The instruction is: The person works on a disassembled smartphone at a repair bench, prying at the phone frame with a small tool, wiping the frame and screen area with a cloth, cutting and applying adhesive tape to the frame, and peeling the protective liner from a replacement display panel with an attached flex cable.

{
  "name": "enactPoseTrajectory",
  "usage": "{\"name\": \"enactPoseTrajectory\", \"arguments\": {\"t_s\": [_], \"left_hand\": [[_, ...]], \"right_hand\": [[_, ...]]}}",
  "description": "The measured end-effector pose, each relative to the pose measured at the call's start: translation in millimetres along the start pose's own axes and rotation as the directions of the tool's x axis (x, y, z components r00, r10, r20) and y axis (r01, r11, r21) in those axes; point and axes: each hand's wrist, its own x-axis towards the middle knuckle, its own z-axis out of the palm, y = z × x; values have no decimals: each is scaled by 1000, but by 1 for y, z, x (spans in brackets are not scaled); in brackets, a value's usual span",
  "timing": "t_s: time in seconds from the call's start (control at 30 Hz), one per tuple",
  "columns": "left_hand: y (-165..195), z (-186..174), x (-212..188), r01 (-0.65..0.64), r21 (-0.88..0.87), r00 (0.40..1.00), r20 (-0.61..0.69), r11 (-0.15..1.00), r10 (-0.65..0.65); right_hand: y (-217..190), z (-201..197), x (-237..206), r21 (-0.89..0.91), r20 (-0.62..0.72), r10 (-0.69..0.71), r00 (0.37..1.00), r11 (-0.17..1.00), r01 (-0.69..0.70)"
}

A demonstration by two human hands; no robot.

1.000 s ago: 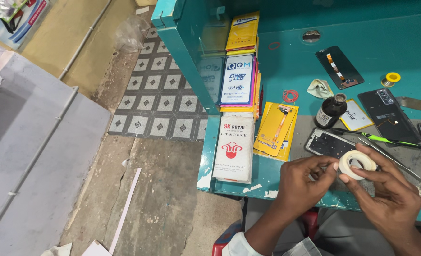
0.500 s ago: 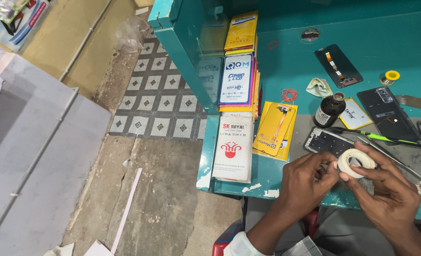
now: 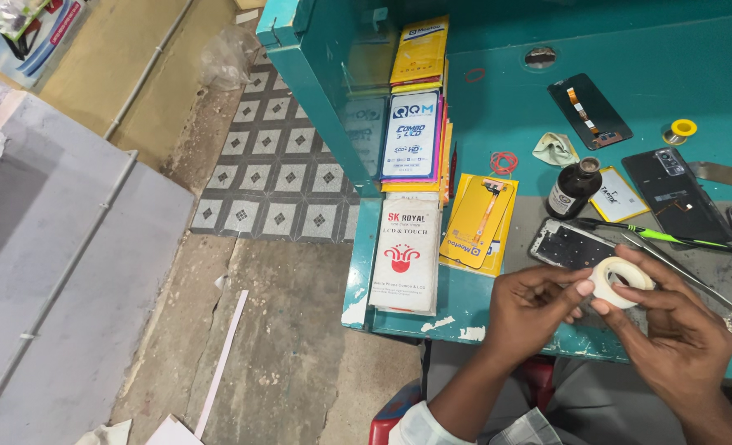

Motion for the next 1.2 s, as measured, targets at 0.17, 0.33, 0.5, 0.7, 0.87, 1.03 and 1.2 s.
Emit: {"name": "enactPoseTrajectory", "arguments": {"t_s": [0.17, 0.33, 0.5, 0.7, 0.87, 1.03, 1.2], "left_hand": [[-4, 0, 3, -1, -43, 999, -37, 999, -1], [7, 9, -1, -70, 88, 996, -54, 994, 75], [25, 15, -6, -184, 347, 978, -29, 920, 206], [34, 21, -9, -317, 530, 937, 46, 787, 347], [33, 14, -11, -402, 655, 907, 191, 639, 375], [36, 5, -9, -404, 733, 911, 269, 547, 312], [51, 4, -4, -416, 749, 902, 267, 516, 340]], "right_hand": [[0, 1, 0, 11, -3, 5, 1000, 1000, -5], [0, 2, 1, 3, -17, 5, 1000, 1000, -5], [2, 3, -2, 11, -25, -10, 1000, 1000, 11], [3, 5, -4, 41, -46, 64, 997, 997, -62], [1, -2, -5, -89, 24, 204, 979, 976, -201], [7, -8, -5, -181, 106, 351, 930, 927, -329], [15, -8, -9, -129, 108, 406, 907, 911, -392]]}}
